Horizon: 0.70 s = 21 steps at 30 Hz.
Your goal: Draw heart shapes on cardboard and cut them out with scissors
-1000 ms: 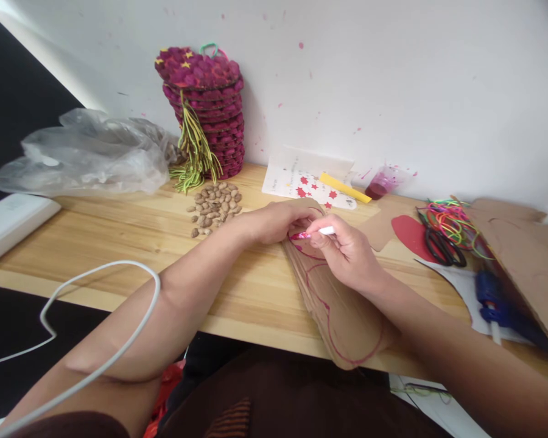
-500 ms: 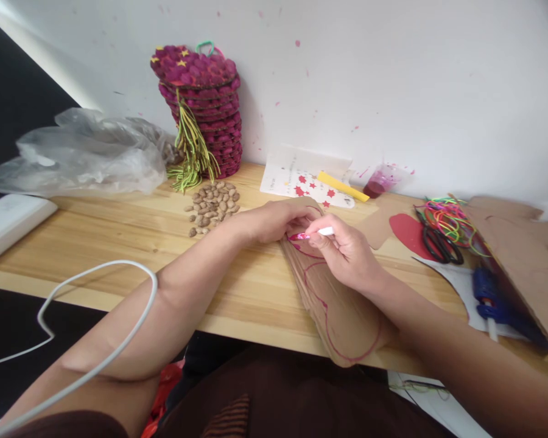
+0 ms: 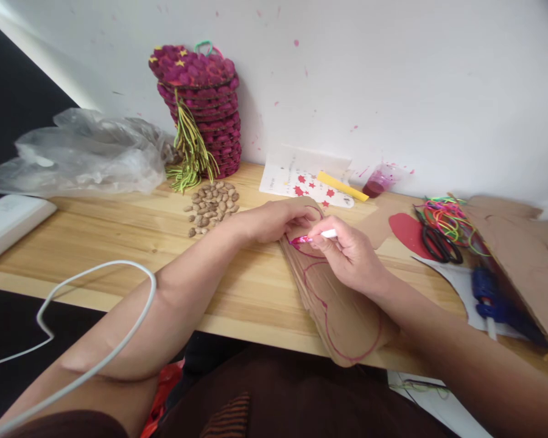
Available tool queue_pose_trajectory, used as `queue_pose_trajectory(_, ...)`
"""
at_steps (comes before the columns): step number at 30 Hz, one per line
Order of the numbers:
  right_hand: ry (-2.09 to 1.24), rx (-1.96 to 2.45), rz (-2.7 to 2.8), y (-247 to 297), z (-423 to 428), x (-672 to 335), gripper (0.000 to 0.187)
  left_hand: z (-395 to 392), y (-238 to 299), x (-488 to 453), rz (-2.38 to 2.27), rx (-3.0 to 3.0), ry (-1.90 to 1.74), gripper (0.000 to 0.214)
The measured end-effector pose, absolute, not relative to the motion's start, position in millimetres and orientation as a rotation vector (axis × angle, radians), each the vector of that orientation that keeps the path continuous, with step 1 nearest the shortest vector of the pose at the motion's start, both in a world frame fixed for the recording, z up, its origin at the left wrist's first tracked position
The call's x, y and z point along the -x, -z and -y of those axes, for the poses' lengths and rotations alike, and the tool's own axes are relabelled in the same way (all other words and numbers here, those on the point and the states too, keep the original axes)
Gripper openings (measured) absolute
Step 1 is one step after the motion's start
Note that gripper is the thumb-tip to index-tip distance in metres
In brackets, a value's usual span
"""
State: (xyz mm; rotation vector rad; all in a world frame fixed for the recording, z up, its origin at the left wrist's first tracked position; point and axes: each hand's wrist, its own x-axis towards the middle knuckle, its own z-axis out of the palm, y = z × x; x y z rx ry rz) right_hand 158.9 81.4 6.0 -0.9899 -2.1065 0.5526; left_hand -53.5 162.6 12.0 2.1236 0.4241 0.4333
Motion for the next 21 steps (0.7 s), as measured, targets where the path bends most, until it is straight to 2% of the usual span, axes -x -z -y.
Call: queue_pose_trajectory(21, -0.526, 1.014, 2.139, -11.9, -73.8, -168.3, 0.011, -163.5, -9.9, 50.5, -0.392, -2.065, -0.427, 0.063)
